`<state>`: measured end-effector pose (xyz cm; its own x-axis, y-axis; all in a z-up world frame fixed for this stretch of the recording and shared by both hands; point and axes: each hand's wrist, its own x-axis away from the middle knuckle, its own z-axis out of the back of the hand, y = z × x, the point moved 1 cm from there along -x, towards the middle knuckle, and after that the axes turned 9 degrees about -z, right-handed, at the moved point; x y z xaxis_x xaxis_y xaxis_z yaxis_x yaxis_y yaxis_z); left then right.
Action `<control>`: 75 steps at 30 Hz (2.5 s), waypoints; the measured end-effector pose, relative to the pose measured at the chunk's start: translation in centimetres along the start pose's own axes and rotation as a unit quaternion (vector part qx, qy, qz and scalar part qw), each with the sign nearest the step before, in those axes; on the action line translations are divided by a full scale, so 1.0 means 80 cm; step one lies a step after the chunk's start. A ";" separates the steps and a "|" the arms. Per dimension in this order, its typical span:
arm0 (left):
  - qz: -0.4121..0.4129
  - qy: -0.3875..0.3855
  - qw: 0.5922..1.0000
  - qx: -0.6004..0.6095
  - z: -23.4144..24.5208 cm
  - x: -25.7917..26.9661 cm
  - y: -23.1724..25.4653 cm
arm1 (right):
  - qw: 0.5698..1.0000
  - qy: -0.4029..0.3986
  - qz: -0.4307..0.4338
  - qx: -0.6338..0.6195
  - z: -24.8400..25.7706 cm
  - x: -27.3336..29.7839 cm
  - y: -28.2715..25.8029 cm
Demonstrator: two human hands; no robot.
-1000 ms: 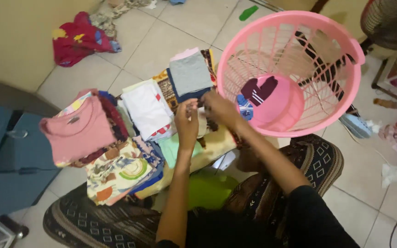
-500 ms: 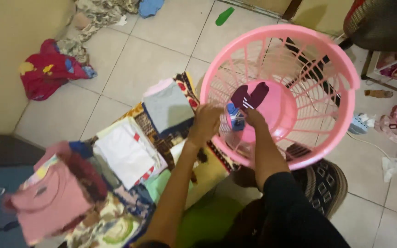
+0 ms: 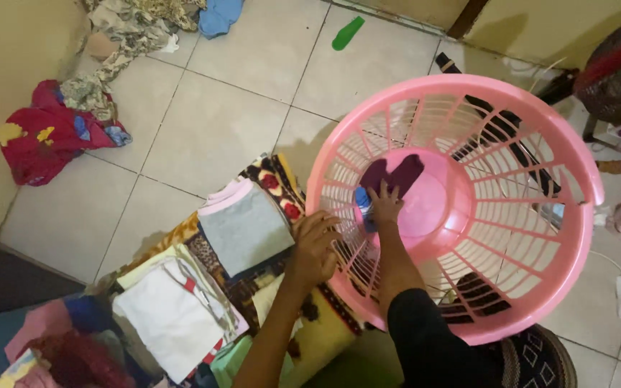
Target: The person folds clothes and small fabric items by hand, taking them from a laundry basket and placing them into sorted stacks on a mat.
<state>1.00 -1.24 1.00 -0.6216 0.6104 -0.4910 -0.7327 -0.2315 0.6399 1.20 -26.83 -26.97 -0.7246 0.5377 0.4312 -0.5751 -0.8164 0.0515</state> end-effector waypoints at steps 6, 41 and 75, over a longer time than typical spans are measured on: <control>-0.062 -0.049 0.996 -0.029 0.008 -0.003 0.008 | 0.978 -0.078 0.033 -0.191 0.008 -0.009 -0.003; 0.067 -0.248 0.869 -0.423 -0.115 -0.146 -0.121 | 0.802 0.260 0.326 -0.428 0.459 0.343 0.111; 0.219 0.409 0.759 0.458 0.143 0.140 0.153 | 0.712 0.090 0.597 -0.359 0.383 0.479 -0.070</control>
<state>-11.79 11.46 10.10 -0.9882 -0.1329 -0.0764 -0.1397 0.5757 0.8057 -11.72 -8.15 16.82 -0.8589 -0.3790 -0.3444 0.4931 -0.4305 -0.7560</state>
